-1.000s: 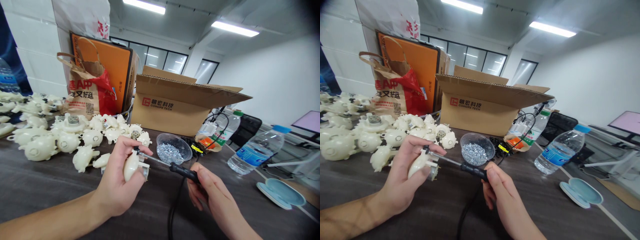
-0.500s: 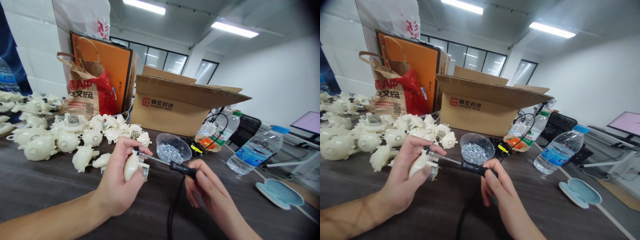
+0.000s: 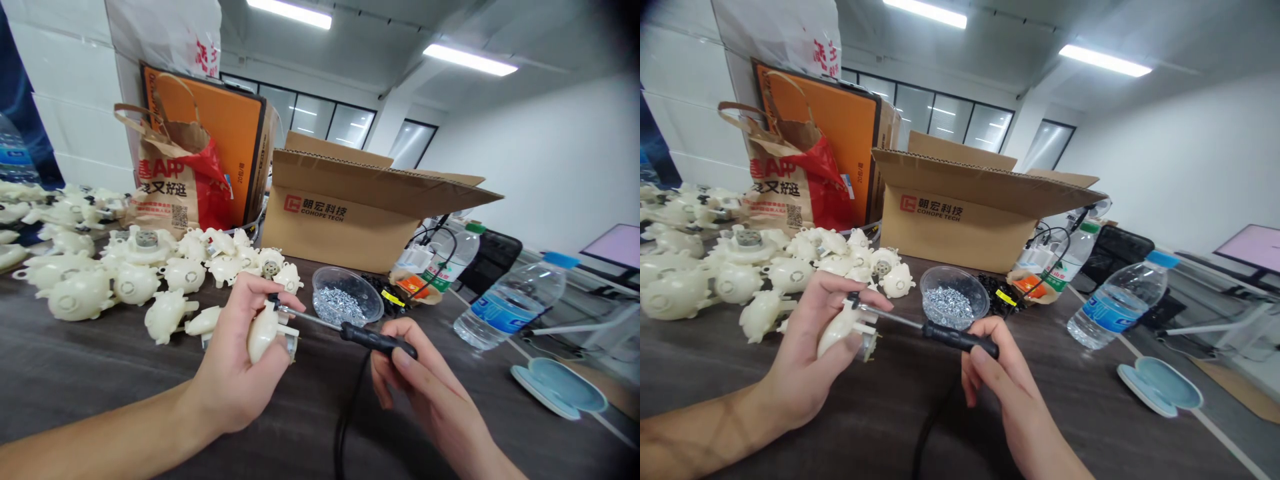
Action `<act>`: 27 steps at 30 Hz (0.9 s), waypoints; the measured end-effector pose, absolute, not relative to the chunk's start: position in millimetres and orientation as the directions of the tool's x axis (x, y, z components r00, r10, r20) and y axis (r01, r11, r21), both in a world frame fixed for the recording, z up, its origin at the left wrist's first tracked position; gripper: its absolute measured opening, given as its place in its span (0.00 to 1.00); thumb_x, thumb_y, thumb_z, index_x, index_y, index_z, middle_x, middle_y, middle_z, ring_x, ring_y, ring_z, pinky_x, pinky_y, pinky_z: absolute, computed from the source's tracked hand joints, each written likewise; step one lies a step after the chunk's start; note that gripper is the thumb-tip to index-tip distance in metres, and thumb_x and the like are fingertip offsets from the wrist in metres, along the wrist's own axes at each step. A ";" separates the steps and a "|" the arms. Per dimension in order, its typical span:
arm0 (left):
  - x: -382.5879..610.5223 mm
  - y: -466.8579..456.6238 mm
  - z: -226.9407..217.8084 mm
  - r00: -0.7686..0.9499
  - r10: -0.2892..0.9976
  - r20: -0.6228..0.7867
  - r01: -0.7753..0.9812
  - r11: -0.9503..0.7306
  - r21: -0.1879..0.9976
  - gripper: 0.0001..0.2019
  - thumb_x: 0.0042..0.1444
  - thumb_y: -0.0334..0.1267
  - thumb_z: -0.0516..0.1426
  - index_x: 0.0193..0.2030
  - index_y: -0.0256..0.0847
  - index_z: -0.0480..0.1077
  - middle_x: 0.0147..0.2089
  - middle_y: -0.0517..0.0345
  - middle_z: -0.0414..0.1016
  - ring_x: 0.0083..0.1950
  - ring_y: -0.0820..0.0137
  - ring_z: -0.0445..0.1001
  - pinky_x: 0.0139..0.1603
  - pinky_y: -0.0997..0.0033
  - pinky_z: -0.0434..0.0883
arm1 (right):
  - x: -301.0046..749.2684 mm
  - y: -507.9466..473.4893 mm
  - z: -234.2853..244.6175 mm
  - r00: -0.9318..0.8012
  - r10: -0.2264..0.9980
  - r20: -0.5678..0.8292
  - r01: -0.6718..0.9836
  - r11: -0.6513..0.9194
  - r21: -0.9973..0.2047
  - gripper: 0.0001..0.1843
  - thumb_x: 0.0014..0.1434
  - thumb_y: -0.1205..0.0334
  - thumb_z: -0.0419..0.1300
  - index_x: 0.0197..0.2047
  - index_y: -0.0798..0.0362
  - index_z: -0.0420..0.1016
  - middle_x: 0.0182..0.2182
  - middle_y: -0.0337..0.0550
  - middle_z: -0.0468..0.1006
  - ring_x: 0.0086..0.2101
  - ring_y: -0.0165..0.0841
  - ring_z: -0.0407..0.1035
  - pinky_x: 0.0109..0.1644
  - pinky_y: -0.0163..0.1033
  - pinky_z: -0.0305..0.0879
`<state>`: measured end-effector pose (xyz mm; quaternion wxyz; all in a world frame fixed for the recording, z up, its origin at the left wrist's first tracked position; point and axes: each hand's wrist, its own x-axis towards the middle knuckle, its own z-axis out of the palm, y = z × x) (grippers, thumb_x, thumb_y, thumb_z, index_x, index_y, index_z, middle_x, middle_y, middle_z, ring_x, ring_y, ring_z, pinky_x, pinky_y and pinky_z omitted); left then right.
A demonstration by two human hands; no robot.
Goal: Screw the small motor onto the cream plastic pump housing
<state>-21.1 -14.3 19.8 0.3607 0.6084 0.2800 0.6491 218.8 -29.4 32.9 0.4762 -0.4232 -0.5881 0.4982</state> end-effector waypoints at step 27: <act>-24.9 -15.2 20.4 0.010 0.775 0.632 -0.074 -0.629 0.774 0.20 0.56 0.24 0.55 0.52 0.49 0.59 0.48 0.58 0.77 0.45 0.64 0.75 0.41 0.65 0.69 | 224.4 -25.4 27.9 -0.235 0.947 0.219 0.092 0.246 -0.965 0.27 0.69 0.40 0.50 0.25 0.49 0.62 0.16 0.29 0.55 0.16 0.27 0.49 0.21 0.35 0.51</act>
